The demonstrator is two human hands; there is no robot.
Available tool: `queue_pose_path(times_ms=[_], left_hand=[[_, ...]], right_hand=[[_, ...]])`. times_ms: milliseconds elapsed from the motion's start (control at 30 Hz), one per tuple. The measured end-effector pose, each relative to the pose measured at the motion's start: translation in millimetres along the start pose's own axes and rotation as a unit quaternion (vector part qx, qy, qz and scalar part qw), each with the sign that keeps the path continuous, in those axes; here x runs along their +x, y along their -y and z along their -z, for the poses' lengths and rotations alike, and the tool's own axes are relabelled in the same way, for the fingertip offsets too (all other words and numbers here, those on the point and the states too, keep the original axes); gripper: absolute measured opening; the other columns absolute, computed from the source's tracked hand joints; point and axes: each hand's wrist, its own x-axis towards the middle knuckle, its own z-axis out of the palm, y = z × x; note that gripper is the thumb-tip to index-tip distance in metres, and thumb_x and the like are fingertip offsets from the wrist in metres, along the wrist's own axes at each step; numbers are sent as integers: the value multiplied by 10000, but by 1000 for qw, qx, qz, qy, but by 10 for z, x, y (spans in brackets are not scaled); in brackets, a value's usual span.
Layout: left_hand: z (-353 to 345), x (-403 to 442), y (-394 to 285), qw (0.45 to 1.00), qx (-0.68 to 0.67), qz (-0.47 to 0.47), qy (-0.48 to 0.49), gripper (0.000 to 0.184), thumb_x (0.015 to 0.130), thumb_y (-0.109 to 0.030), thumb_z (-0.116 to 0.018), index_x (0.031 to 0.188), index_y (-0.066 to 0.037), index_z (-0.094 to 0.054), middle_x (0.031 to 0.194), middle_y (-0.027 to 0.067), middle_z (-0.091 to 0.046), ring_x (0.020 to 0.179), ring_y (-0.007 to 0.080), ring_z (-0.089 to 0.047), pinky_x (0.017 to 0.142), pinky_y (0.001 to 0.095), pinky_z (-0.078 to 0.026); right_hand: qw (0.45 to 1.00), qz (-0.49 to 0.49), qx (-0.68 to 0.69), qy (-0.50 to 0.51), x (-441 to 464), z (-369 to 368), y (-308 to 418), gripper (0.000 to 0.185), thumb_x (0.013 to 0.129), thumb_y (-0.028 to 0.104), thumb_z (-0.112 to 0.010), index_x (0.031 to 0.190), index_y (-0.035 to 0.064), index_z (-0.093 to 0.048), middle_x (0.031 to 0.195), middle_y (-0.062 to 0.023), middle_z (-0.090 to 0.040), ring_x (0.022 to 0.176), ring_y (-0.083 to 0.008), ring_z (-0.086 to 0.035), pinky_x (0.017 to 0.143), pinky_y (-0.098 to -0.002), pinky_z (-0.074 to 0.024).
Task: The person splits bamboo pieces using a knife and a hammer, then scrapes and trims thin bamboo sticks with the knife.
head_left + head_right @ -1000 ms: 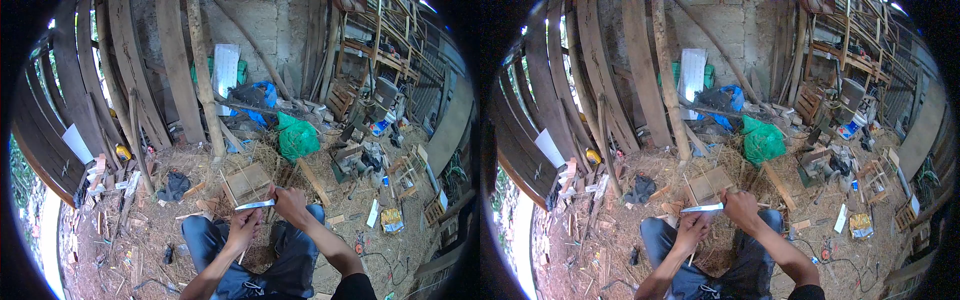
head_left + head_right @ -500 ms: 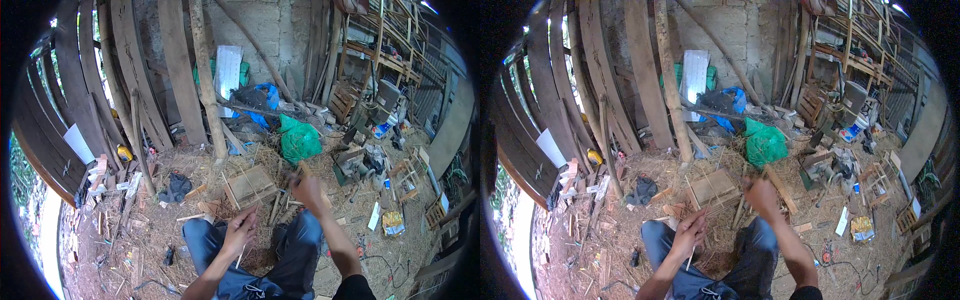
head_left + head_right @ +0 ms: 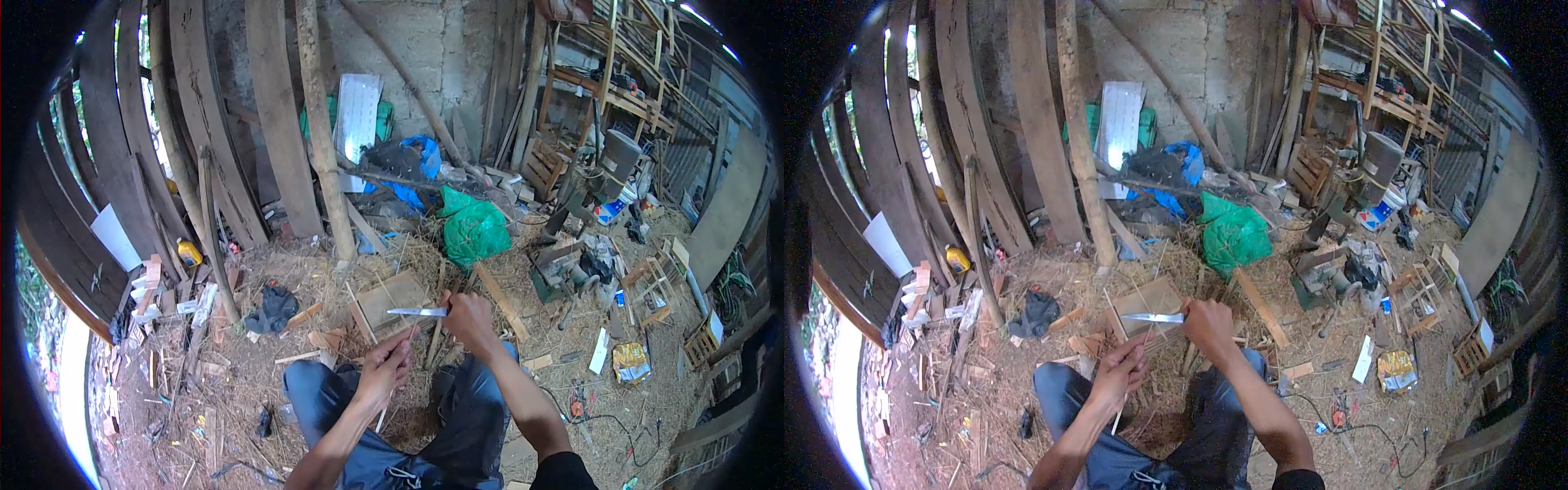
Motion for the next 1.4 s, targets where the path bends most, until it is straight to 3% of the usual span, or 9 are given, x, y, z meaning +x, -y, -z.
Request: queue_pose_path(times_ms=[367,600,833,900,1000,1067,1167,1267,1400], left_hand=[[217,-75,25,1000,3,10,-4,346,954,-167,-484,1289,-80,-484,723,-34,-416,507,25,-323,407,167,-268],[132,182,224,978,180,-100,-44,280,952,-172,-495,1190,-42,-563,712,-24,-470,544,23,-396,456,172,-323],[147,99,158,913,320,-246,-63,245,944,-161,-509,1117,-23,-614,714,-16,-525,578,31,-419,537,197,-367],[163,47,187,887,363,-281,-49,246,946,-163,-506,1123,-31,-614,724,-17,-530,580,31,-420,543,196,-369],[109,5,65,887,361,-279,-80,244,950,-181,-499,1125,-50,-610,699,-27,-509,557,29,-419,503,184,-352],[62,42,-66,988,139,-56,-28,245,953,-208,-493,1116,-61,-602,661,-35,-470,522,28,-405,449,176,-319],[51,147,95,987,152,15,-42,252,959,-213,-478,1059,-30,-618,660,-28,-497,522,33,-427,469,196,-364],[40,109,144,960,249,-115,-64,245,959,-193,-480,1049,-14,-619,675,-22,-506,571,42,-430,521,206,-376],[39,131,11,943,270,-184,-70,224,951,-163,-487,1050,-16,-624,684,-21,-515,624,45,-438,569,214,-382]], right_hand=[[976,-215,-28,-13,254,42,-685,249,795,245,-574,781,18,-676,702,-236,-625,677,-380,-634,623,-458,-520],[995,78,22,58,-280,97,192,218,812,262,-558,745,96,-682,654,-206,-620,616,-366,-623,565,-463,-494],[999,-8,-7,-38,146,-133,-373,330,836,258,-548,642,15,-659,595,-207,-599,559,-376,-602,549,-458,-494],[985,-169,-45,-16,270,-30,-582,290,826,269,-558,693,30,-656,666,-204,-629,595,-371,-623,595,-469,-502],[986,-139,4,-95,188,53,-495,300,817,277,-571,689,16,-646,651,-211,-622,591,-364,-624,593,-463,-508],[993,-68,94,-11,42,54,-260,285,814,272,-576,683,27,-640,613,-201,-608,587,-347,-625,552,-443,-503],[990,82,119,2,-187,106,150,194,768,215,-616,759,27,-666,625,-178,-615,543,-345,-600,544,-457,-485],[987,127,70,-75,-142,-124,139,357,864,221,-513,566,53,-615,498,-182,-553,448,-350,-572,480,-440,-477],[998,54,12,-30,-6,-179,185,363,870,231,-502,586,45,-630,547,-192,-582,483,-347,-593,480,-445,-478]])
